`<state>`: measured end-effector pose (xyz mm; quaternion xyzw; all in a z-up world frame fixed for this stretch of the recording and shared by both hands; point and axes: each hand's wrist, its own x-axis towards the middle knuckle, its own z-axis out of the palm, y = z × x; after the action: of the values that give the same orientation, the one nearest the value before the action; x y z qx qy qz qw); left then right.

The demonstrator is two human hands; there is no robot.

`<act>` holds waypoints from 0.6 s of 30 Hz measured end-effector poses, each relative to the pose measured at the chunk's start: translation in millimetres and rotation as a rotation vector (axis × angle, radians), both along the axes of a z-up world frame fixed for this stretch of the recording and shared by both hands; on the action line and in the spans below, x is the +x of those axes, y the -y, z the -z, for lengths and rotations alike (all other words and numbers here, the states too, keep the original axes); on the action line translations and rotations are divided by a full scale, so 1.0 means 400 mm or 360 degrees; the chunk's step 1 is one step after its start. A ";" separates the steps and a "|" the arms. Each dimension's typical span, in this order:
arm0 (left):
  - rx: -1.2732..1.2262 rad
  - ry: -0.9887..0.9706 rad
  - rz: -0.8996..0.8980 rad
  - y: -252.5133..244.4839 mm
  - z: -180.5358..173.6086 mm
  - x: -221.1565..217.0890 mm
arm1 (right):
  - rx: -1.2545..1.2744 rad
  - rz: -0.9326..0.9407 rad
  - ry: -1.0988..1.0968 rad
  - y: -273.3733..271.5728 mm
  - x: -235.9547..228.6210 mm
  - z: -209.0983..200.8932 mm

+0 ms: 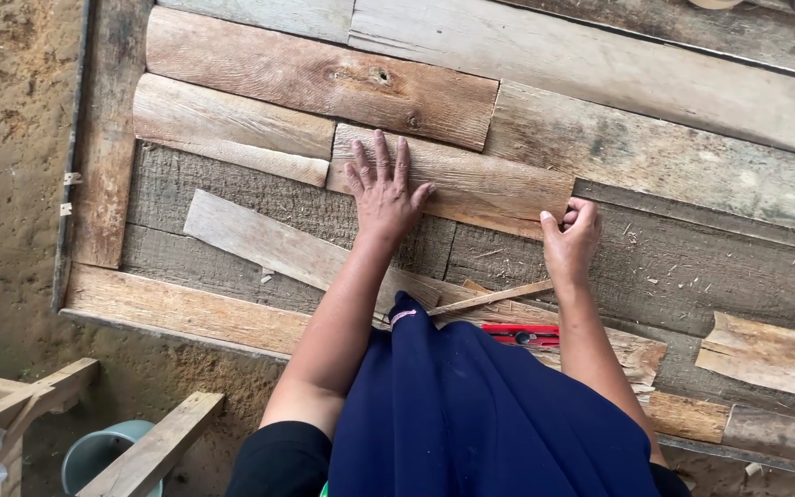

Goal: Assembling a wooden frame by fitting various wooden planks together and trimming them with a utility knife on the ground.

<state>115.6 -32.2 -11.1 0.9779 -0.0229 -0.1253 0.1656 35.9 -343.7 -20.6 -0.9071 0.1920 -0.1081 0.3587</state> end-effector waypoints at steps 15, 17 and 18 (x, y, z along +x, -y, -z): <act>-0.0099 0.0110 -0.0007 -0.008 0.047 -0.007 | 0.0024 -0.0028 0.0013 0.021 -0.002 0.033; -0.0106 0.0102 -0.0011 -0.007 0.053 -0.006 | 0.0029 -0.0028 0.0006 0.016 -0.001 0.025; -0.0112 0.0097 -0.0015 -0.007 0.057 -0.006 | 0.0036 -0.0029 0.0003 0.014 -0.002 0.021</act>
<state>113.2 -29.6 -33.9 0.9749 -0.0277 -0.0939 0.1998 35.2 -349.3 -28.8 -0.9046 0.1845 -0.1034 0.3701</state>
